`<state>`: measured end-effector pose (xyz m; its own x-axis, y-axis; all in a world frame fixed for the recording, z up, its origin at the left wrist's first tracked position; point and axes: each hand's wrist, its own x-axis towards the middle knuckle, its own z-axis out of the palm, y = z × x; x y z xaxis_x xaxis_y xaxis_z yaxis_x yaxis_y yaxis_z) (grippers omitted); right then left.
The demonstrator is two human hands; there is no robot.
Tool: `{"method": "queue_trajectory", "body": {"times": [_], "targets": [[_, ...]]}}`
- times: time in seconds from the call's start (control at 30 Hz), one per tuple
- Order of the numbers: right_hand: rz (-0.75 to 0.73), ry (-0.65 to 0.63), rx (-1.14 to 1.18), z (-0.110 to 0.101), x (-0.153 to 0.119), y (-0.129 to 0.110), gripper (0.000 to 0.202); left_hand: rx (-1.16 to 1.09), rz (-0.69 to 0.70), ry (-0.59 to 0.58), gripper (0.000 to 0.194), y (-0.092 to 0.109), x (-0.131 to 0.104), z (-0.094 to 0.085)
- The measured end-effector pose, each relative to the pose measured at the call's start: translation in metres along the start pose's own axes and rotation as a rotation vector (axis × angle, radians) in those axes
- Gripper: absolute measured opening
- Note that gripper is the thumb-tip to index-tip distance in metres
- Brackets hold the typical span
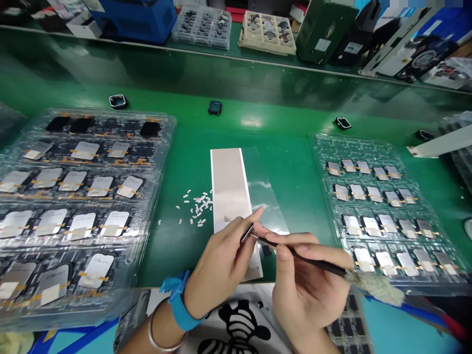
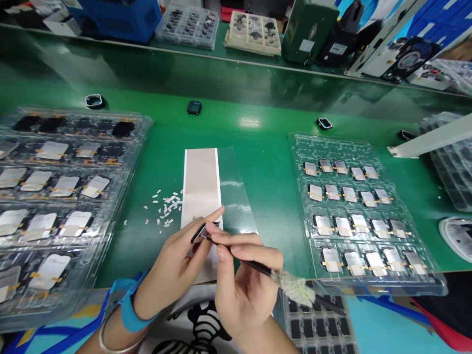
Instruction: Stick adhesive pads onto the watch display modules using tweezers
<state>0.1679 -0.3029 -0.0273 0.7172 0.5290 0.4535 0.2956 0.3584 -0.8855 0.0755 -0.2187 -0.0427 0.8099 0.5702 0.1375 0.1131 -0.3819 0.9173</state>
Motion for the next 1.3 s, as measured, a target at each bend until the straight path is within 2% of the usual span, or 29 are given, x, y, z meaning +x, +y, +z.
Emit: {"method": "queue_trajectory", "body": {"times": [0.17,0.57,0.97,1.3], "targets": [[-0.019,0.004,-0.049,0.003,-0.002,0.003,0.026,0.022,-0.04,0.011,0.051,0.001,0.0,-0.001],[-0.02,0.001,-0.055,0.002,-0.002,0.008,0.028,-0.072,-0.018,0.01,0.05,-0.002,-0.002,-0.002],[-0.02,0.026,-0.053,0.004,-0.003,0.01,0.029,-0.048,-0.04,0.007,0.051,-0.003,-0.002,-0.001],[-0.057,-0.001,-0.104,0.003,-0.004,0.012,0.026,-0.025,-0.059,0.013,0.05,-0.001,0.0,-0.001]]}}
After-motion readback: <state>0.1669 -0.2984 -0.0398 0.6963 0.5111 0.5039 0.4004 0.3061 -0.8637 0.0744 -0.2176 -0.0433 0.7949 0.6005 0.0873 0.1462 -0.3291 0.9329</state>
